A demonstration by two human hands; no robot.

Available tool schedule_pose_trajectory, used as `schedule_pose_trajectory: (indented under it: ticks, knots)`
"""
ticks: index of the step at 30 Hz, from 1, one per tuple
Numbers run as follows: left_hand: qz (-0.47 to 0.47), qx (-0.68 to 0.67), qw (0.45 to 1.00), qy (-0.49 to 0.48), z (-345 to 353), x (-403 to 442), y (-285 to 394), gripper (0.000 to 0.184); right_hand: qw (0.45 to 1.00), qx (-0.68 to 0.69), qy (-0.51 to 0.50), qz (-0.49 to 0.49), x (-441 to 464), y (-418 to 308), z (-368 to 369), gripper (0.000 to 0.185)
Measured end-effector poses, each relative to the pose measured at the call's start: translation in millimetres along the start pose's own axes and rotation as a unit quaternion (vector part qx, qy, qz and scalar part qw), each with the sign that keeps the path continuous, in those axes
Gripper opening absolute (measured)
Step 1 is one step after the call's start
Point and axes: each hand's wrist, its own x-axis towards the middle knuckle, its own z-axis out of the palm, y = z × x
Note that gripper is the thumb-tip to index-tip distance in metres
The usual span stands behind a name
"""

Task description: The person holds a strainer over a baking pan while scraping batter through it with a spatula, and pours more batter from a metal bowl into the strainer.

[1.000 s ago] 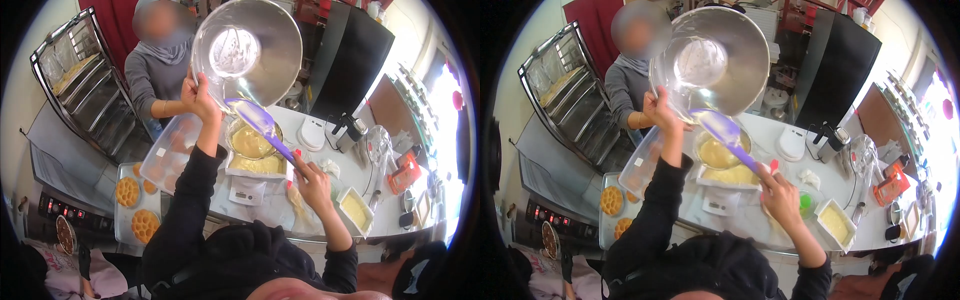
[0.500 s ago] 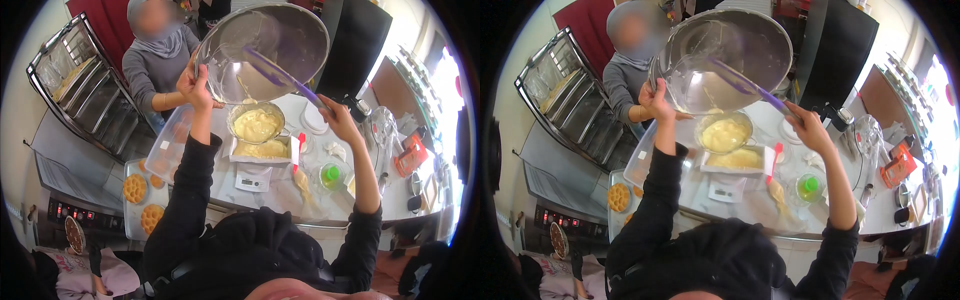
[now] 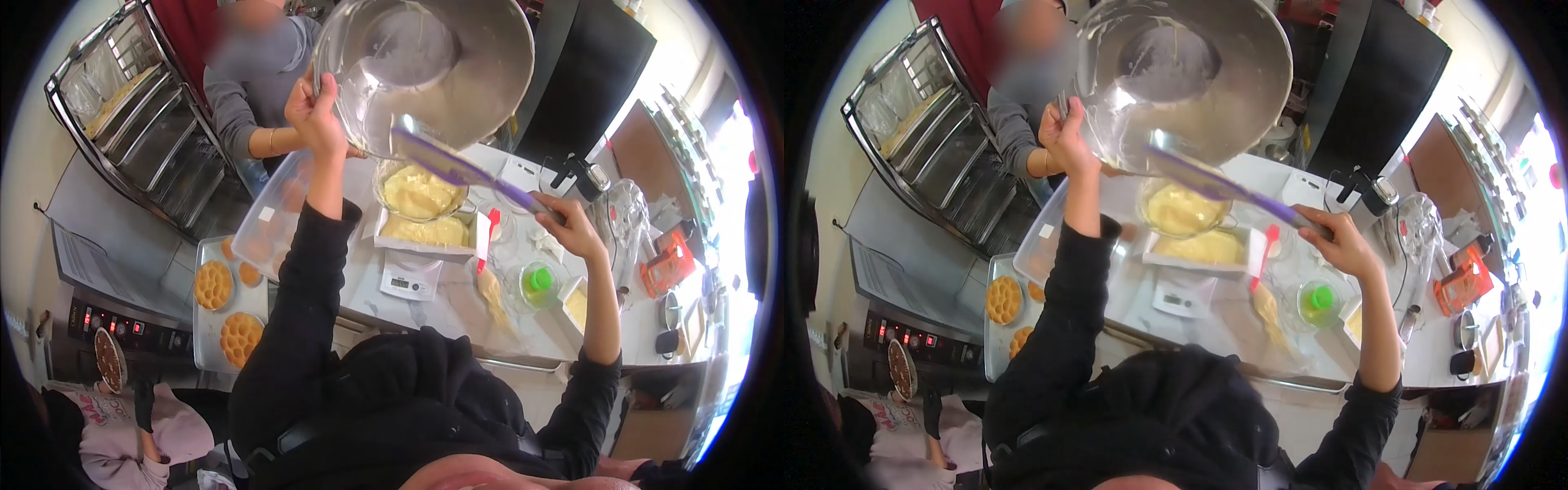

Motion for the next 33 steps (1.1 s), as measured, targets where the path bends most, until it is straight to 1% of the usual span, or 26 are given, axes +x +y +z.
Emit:
schedule_pose_trajectory:
  ticks: [3, 6, 9, 12, 14, 15, 16, 18, 21, 24, 25, 28, 30, 31, 32, 33]
  knots:
    - [0.005, 0.008, 1.000, 0.010, -2, 2, -1, 0.040, 0.998, -0.020, 0.048, 0.035, -11, -5, 4, 0.033]
    - [0.033, 0.022, 0.999, 0.002, -1, 3, 0, 0.040, 0.996, 0.007, 0.056, 0.066, -18, -6, 9, 0.033]
    - [0.030, 0.002, 1.000, 0.003, -1, 3, -1, 0.041, 0.993, -0.005, 0.071, 0.096, -20, -17, 15, 0.033]
    - [0.024, 0.015, 1.000, -0.011, -1, -1, -1, 0.038, 0.993, 0.013, 0.109, 0.036, -10, -15, 19, 0.033]
    - [0.052, 0.076, 0.996, -0.017, -3, -5, 3, 0.040, 0.993, -0.017, 0.104, 0.058, 3, -17, 16, 0.033]
    - [0.066, 0.100, 0.992, -0.032, 0, -4, 4, 0.041, 0.993, -0.003, 0.095, 0.062, 10, -15, 15, 0.034]
    - [0.035, 0.044, 0.998, -0.027, 4, -4, 5, 0.041, 0.992, 0.021, 0.123, 0.036, 17, -10, 18, 0.036]
    - [-0.033, -0.058, 0.998, 0.007, 8, -8, 10, 0.040, 0.991, 0.021, 0.133, 0.025, 26, -4, 21, 0.036]
    - [-0.056, -0.087, 0.995, -0.003, 15, -11, 18, 0.038, 0.992, 0.089, 0.027, 0.089, 30, -9, 26, 0.036]
    - [-0.049, -0.038, 0.998, -0.008, 8, -4, 8, 0.036, 0.977, 0.170, -0.067, 0.107, 22, -13, 25, 0.037]
    - [-0.058, -0.029, 0.998, 0.008, 9, -3, 7, 0.035, 0.976, 0.160, -0.073, 0.130, 18, -17, 19, 0.036]
    - [-0.080, -0.016, 0.995, 0.051, 15, 2, 9, 0.034, 0.996, 0.076, -0.034, 0.033, 4, 2, 9, 0.036]
    - [-0.093, -0.031, 0.992, 0.074, 19, 3, 11, 0.034, 0.998, 0.057, 0.022, 0.031, -7, -2, 9, 0.035]
    - [-0.086, -0.007, 0.995, 0.046, 8, 7, 4, 0.015, 0.997, 0.044, 0.041, 0.040, -11, -13, 6, 0.035]
    - [-0.093, 0.000, 0.994, 0.065, 1, 7, -4, 0.020, 0.996, 0.032, 0.061, 0.048, -12, -22, 3, 0.035]
    - [-0.101, 0.008, 0.991, 0.083, 8, 4, 1, 0.026, 0.995, 0.020, 0.081, 0.059, -10, -29, 0, 0.035]
